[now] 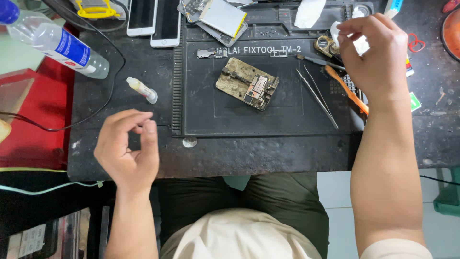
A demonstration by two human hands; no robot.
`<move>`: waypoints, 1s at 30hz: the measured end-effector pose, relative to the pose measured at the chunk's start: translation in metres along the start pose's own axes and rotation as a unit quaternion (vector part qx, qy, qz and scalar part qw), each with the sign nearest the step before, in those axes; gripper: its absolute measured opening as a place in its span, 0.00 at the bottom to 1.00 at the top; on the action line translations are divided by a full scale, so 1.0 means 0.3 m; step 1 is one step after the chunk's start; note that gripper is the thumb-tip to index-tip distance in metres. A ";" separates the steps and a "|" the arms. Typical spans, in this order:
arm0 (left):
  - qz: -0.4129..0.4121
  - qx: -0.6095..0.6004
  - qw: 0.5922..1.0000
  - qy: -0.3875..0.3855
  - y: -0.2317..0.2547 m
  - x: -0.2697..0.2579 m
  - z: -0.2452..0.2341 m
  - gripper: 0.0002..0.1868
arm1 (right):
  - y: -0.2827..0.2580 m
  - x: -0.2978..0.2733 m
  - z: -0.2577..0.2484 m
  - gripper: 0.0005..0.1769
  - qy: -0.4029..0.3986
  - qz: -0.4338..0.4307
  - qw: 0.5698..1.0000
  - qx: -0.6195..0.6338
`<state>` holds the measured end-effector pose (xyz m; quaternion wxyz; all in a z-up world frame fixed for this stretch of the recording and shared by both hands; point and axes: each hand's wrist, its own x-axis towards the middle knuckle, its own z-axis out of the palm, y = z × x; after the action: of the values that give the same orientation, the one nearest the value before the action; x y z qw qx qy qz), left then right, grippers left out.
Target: The person works on a small electronic circuit board, using tweezers to place a small component onto the board. They then use a soldering iron to solder the component in place.
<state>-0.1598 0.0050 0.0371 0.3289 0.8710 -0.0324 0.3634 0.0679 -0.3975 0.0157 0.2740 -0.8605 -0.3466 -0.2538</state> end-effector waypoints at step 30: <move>-0.167 0.163 0.970 -0.070 -0.190 0.124 0.078 0.16 | -0.283 0.087 -0.035 0.28 -0.395 0.240 0.841 -0.281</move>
<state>-0.1013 0.0422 0.0181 0.2354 0.9292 0.1502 0.2420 0.0193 -0.3407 0.0645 -0.0870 -0.9841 -0.1219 0.0953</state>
